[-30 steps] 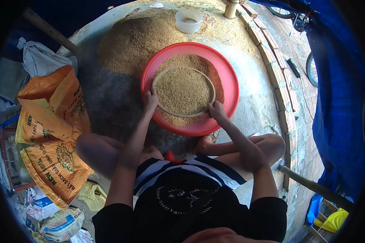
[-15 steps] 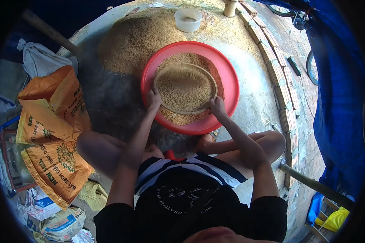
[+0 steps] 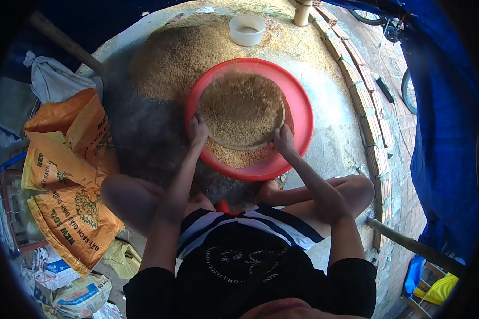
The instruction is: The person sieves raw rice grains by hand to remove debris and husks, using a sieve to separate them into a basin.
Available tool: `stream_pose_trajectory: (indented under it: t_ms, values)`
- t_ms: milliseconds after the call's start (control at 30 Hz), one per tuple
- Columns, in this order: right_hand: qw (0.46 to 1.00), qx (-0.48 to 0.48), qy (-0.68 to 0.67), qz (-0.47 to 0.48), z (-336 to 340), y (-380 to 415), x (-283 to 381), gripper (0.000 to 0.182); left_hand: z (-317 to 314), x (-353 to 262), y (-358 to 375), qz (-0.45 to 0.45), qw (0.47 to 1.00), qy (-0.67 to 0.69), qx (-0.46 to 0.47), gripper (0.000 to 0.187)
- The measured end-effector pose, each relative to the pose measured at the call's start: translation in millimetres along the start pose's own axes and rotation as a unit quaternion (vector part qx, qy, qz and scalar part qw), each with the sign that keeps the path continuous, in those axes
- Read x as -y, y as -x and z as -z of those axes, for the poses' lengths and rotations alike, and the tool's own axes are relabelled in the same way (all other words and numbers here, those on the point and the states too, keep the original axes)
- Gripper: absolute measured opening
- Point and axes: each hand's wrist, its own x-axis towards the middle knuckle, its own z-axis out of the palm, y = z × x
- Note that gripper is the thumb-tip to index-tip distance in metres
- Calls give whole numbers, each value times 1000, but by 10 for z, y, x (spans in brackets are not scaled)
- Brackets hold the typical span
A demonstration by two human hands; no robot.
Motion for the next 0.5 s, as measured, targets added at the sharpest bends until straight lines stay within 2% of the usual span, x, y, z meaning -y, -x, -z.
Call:
stream_pose_trajectory:
  t_ms: [33, 67, 100, 133, 200, 233, 267, 300, 367, 433, 500]
  values:
    - [1000, 1, 0, -1, 50, 18, 66, 19, -44, 51, 36, 65, 995, -69, 21, 46]
    - [990, 70, -59, -112, 125, 33, 127, 20, -72, 100, 48, 104, 989, -92, 58, 52]
    - [959, 135, -117, -220, 178, 33, 184, 20, -52, 48, 52, 101, 989, -92, 58, 52]
    - [960, 132, -118, -217, 183, 19, 182, 20, -27, -4, 48, 82, 991, -98, 48, 50]
    - [978, 109, -83, -158, 196, 6, 159, 20, 60, -187, 44, 59, 992, -102, 39, 48]
    - [978, 106, -82, -158, 233, 7, 191, 20, 161, -381, 46, 41, 998, -37, 19, 45]
    - [993, 49, -87, -64, 291, 12, 268, 20, 246, -546, 48, 22, 999, 28, -1, 42]
    - [995, -9, -91, 32, 345, 12, 346, 20, 309, -678, 49, 19, 999, 29, -1, 42]
    - [991, -31, -117, 59, 436, 61, 488, 20, 386, -850, 48, -86, 979, 167, -84, 36]
    - [985, -44, -144, 83, 423, 52, 501, 19, 380, -791, -34, -106, 981, 145, -78, 37]
    - [987, -50, -112, 105, 311, -9, 384, 17, 288, -591, -56, -120, 983, 121, -70, 38]
